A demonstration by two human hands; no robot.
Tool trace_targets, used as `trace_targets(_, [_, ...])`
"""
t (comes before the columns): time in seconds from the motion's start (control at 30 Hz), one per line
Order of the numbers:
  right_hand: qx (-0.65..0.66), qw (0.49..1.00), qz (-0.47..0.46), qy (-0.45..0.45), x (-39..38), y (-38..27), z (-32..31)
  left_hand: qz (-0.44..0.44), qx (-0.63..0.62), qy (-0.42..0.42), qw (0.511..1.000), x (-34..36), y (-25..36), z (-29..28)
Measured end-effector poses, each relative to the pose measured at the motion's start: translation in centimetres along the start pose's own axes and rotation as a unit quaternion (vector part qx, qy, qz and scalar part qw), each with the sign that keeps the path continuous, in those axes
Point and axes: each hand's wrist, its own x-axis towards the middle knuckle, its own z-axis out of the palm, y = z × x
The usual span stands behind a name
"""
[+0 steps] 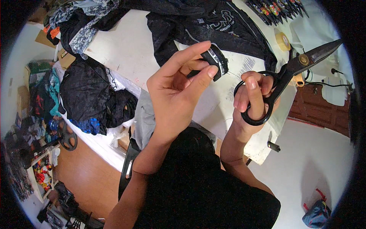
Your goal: Trim excess fabric from a garment using scissors and then fold it neatly on the table.
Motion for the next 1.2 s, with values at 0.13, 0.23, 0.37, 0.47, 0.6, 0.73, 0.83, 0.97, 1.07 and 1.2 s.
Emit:
trace_targets(0.13, [0.021,0.999,0.013,-0.042,-0.5,-0.2,-0.6,-0.028,-0.038,0.017,0.999,0.2,-0.1,0.0])
trace_targets(0.23, [0.029,0.998,0.023,-0.052,-0.8,0.0,-0.8,-0.034,-0.038,0.021,0.998,0.1,-0.1,0.0])
trace_targets(0.37, [0.030,0.998,0.027,-0.056,-1.0,0.0,-0.7,-0.013,-0.036,0.008,0.999,0.1,-0.4,-0.1])
trace_targets(0.47, [0.040,0.997,0.030,-0.064,-1.1,-0.2,-0.2,0.018,0.019,-0.009,1.000,0.1,-0.8,0.0])
trace_targets(0.6, [0.041,0.995,0.058,-0.073,-1.6,-0.7,0.4,0.010,0.034,0.005,0.999,0.1,-1.2,0.2])
trace_targets(0.73, [0.037,0.993,0.070,-0.082,-1.8,-0.8,0.8,0.014,0.050,0.014,0.999,-0.3,-1.2,0.4])
trace_targets(0.83, [0.060,0.991,0.070,-0.092,-2.1,-0.7,1.1,0.012,0.044,0.028,0.999,-0.4,-1.7,0.7])
trace_targets(0.97, [0.073,0.988,0.076,-0.114,-2.6,-0.5,1.7,0.078,0.102,0.024,0.991,0.0,-2.8,0.6])
trace_targets(1.07, [0.060,0.986,0.086,-0.133,-3.0,-0.5,1.9,0.106,0.192,0.011,0.976,0.0,-3.1,0.4])
trace_targets(1.2, [0.021,0.985,0.128,-0.117,-3.8,-0.1,0.9,0.041,0.088,0.049,0.994,-0.3,-2.9,0.6])
